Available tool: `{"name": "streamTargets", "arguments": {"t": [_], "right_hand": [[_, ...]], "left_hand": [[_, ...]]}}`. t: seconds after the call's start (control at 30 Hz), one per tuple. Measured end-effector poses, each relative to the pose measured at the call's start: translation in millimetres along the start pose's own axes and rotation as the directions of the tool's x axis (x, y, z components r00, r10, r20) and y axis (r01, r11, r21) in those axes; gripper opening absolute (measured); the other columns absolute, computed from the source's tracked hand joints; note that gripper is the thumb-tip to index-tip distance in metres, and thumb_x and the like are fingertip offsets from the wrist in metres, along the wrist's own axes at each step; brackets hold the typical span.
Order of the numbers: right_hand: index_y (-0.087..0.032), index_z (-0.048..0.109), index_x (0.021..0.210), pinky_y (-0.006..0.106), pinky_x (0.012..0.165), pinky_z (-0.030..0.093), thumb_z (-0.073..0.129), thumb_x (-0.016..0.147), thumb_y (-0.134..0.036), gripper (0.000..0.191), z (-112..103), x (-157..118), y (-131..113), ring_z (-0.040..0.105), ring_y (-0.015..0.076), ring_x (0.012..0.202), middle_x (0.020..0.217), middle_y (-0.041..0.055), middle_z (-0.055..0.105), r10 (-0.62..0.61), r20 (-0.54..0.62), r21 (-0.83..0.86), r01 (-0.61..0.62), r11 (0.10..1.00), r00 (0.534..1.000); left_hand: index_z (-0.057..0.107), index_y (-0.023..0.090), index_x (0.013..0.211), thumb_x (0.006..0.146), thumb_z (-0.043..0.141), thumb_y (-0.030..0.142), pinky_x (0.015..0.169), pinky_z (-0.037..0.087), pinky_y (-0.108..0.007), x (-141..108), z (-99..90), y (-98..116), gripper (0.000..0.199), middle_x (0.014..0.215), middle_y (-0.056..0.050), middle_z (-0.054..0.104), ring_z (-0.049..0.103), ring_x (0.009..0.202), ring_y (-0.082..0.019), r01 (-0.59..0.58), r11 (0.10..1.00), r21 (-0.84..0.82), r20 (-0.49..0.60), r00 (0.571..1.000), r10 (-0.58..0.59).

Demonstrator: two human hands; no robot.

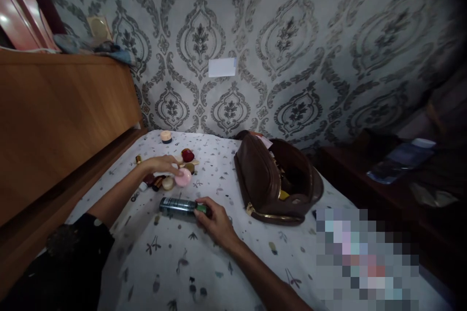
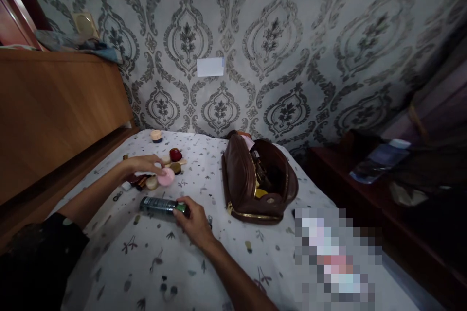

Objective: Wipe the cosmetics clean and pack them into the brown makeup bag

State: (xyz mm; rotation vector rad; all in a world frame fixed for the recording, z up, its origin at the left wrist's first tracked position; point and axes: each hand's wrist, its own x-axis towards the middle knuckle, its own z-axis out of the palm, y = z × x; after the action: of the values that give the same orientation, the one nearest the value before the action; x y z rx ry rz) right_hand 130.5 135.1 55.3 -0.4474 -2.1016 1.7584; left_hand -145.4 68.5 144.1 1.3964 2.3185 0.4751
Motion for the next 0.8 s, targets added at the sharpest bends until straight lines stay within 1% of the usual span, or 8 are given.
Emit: {"name": "streamTargets", "arguments": {"t": [0.07,0.13,0.27,0.37,0.47,0.57,0.7,0.8], "right_hand": [[-0.020,0.061,0.103,0.023,0.048,0.042,0.061,0.080,-0.036,0.028,0.7,-0.3,2.1,0.054,0.0129,0.051,0.060,-0.0034,0.058,-0.019,-0.008,-0.013,0.019,1.000,1.000],[-0.020,0.061,0.107,0.023,0.048,0.041,0.060,0.081,-0.035,0.030,1.5,0.0,5.2,0.054,0.0130,0.051,0.062,-0.0031,0.059,-0.029,-0.008,-0.020,0.029,0.999,1.000],[-0.020,0.057,0.112,0.023,0.049,0.042,0.060,0.079,-0.032,0.035,2.4,2.5,11.3,0.054,0.0128,0.056,0.068,-0.0030,0.057,-0.074,-0.039,0.013,0.074,0.997,0.997],[-0.020,0.055,0.110,0.024,0.058,0.046,0.062,0.077,-0.031,0.035,1.5,3.7,13.9,0.057,0.0136,0.064,0.074,-0.0023,0.058,-0.108,-0.053,0.049,0.111,0.993,0.993],[-0.021,0.054,0.108,0.028,0.071,0.049,0.065,0.075,-0.028,0.035,-0.8,1.9,15.0,0.062,0.0160,0.078,0.087,0.0009,0.066,-0.133,-0.030,0.008,0.133,0.991,0.991],[-0.022,0.053,0.107,0.032,0.076,0.049,0.067,0.073,-0.027,0.036,-2.4,-2.6,14.0,0.064,0.0183,0.082,0.096,0.0030,0.070,-0.132,-0.019,-0.087,0.130,0.988,0.991],[-0.022,0.048,0.115,0.034,0.080,0.048,0.065,0.072,-0.024,0.046,-2.4,-7.9,9.5,0.065,0.0211,0.087,0.096,0.0034,0.072,-0.147,-0.051,-0.195,0.135,0.972,0.988],[-0.022,0.043,0.125,0.033,0.078,0.047,0.063,0.070,-0.019,0.058,-2.0,-8.9,7.6,0.065,0.0208,0.084,0.091,0.0016,0.072,-0.135,-0.078,-0.248,0.112,0.962,0.988]], "left_hand": [[0.073,0.022,0.079,0.054,0.076,0.053,0.070,0.048,-0.024,-3.6,4.3,5.7,0.040,0.079,0.003,0.072,0.065,0.079,-0.020,-0.031,0.999,0.021,0.063,0.998,0.030],[0.073,0.020,0.079,0.059,0.072,0.052,0.070,0.047,-0.025,-4.9,4.7,8.4,0.038,0.077,0.002,0.071,0.065,0.078,-0.021,-0.037,0.998,0.049,0.056,0.998,0.034],[0.069,0.018,0.086,0.069,0.062,0.052,0.071,0.045,-0.028,-15.1,2.1,8.5,0.038,0.083,-0.003,0.070,0.063,0.083,-0.023,0.015,0.994,0.113,-0.102,0.995,-0.004],[0.063,0.019,0.097,0.082,0.048,0.055,0.075,0.044,-0.030,-37.0,11.0,15.0,0.042,0.090,-0.004,0.068,0.061,0.089,-0.024,0.028,0.991,0.129,-0.243,0.970,0.005],[0.058,0.019,0.096,0.092,0.038,0.053,0.079,0.044,-0.030,-65.2,33.3,34.0,0.039,0.092,-0.004,0.066,0.059,0.089,-0.021,-0.123,0.987,0.103,-0.387,0.909,0.153],[0.055,0.020,0.092,0.096,0.037,0.045,0.081,0.043,-0.031,-87.0,64.1,60.1,0.031,0.095,-0.005,0.062,0.058,0.089,-0.020,-0.285,0.951,0.117,-0.438,0.845,0.307],[0.056,0.020,0.094,0.099,0.038,0.038,0.078,0.042,-0.033,-97.4,107.0,87.0,0.027,0.095,-0.007,0.060,0.056,0.091,-0.021,-0.359,0.869,0.340,-0.316,0.827,0.465],[0.058,0.018,0.093,0.098,0.041,0.037,0.077,0.040,-0.037,-98.9,130.7,92.3,0.026,0.091,-0.009,0.061,0.057,0.089,-0.024,-0.334,0.800,0.498,-0.248,0.830,0.500]]}}
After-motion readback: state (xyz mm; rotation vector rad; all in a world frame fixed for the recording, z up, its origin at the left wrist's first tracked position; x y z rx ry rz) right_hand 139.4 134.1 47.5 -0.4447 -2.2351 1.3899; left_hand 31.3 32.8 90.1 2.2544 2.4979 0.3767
